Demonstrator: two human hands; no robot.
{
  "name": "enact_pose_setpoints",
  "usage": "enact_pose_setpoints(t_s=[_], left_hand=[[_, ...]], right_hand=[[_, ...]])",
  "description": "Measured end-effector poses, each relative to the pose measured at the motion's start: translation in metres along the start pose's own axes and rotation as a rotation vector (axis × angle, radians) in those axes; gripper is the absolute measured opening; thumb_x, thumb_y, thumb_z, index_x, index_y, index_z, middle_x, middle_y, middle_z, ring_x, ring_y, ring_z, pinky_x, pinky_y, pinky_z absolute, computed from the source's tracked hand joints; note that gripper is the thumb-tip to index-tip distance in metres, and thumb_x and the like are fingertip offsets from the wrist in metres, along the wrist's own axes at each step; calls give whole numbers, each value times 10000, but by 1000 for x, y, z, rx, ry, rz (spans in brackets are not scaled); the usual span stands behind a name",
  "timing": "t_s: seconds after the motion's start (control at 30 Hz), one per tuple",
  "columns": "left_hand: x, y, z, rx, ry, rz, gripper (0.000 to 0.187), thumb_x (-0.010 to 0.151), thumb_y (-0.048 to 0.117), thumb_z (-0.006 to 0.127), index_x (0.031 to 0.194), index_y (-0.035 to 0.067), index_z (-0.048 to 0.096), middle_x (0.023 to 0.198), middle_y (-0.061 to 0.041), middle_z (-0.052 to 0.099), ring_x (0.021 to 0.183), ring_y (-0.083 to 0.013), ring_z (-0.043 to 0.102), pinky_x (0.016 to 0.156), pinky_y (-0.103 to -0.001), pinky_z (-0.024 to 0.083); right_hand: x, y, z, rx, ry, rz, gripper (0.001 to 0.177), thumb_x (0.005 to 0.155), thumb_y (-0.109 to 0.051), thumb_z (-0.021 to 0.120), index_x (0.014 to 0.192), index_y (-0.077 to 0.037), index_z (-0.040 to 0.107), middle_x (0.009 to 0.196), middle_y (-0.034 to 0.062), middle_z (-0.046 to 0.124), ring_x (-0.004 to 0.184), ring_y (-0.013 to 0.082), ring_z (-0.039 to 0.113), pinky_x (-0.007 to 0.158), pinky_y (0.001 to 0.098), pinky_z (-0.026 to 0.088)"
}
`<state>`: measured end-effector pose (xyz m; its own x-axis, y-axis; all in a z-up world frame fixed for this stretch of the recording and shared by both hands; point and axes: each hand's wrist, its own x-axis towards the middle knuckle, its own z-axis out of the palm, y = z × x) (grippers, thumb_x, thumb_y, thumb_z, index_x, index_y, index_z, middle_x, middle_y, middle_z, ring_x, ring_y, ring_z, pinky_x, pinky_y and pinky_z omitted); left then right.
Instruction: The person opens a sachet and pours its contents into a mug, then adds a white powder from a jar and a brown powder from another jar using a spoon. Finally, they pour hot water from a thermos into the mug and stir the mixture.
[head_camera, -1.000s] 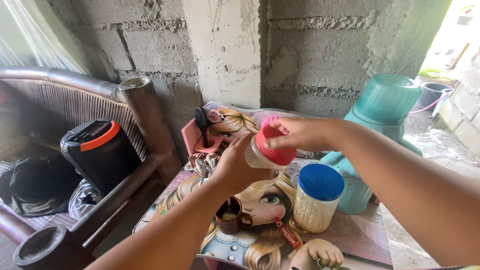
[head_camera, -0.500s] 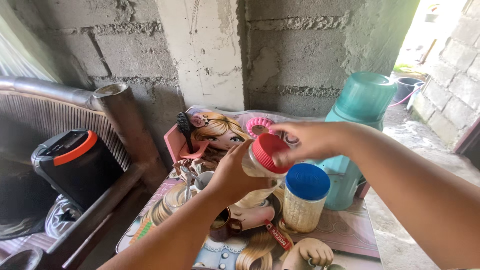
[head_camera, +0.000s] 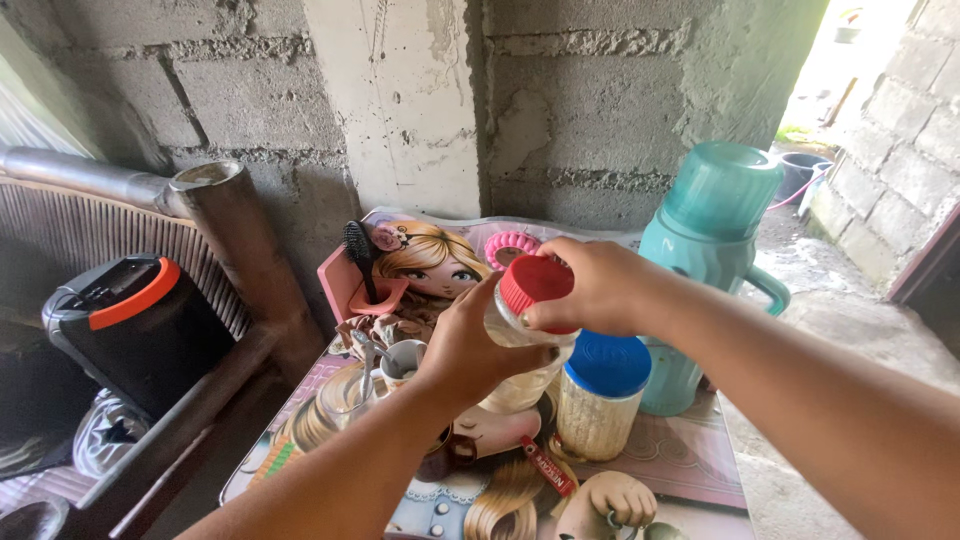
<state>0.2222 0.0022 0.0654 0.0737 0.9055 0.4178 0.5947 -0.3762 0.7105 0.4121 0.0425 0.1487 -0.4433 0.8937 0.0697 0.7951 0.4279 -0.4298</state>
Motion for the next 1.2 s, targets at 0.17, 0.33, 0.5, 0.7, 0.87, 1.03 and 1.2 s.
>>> enact_pose_setpoints(t_s=[0.17,0.33,0.5,0.7,0.87,1.03,1.2], left_hand=[[10,-7,10,62,17,44,1146,584,456,929,1531,77,408,1418,-212,580,1338,-356,557,1102,-430,455],[42,-35,-6,171,-176,-65,1447,519,541,971,1606,71,140,1517,-252,386,1418,-393,382,1154,-453,349],[55,-92,-47,286,-277,-144,1480,520,610,960,1597,41,120,1626,-229,239,1507,-358,259,1192,-429,283],[68,-166,-79,281,-296,-308,1414,511,644,884,1609,80,195,1634,-215,280,1484,-347,359,1195,-410,346],[88,-235,-91,284,-366,-389,1389,518,678,860,1618,121,220,1646,-220,263,1502,-400,300,1205,-453,312],[105,-296,-88,290,-460,-288,1336,621,722,796,1626,90,185,1633,-227,290,1521,-410,263,1206,-485,272],[119,-316,-83,276,-551,-316,1273,618,695,759,1624,144,208,1646,-225,239,1470,-422,333,1180,-461,352]], right_hand=[[7,0,2,-44,55,61,895,610,-537,887,1356,-168,559,1184,124,729,1094,277,707,936,387,543],[32,-2,8,-3,118,13,890,584,-459,866,1360,-144,563,1162,129,749,1058,282,737,915,387,566],[74,4,37,-19,185,-102,908,554,-413,892,1355,-139,562,1175,152,724,1076,309,703,916,408,552],[143,15,104,-110,230,-220,954,500,-357,954,1341,-162,549,1177,191,681,1097,358,659,978,469,486],[186,7,156,-156,72,0,1062,516,-351,942,1452,-245,451,1251,229,601,1128,385,644,948,458,537],[222,-6,193,-218,-88,203,1057,540,-346,949,1462,-301,434,1408,208,493,1197,388,621,985,459,531],[239,7,216,-189,-32,204,1067,586,-361,944,1496,-255,396,1443,260,439,1231,418,587,1012,460,511]])
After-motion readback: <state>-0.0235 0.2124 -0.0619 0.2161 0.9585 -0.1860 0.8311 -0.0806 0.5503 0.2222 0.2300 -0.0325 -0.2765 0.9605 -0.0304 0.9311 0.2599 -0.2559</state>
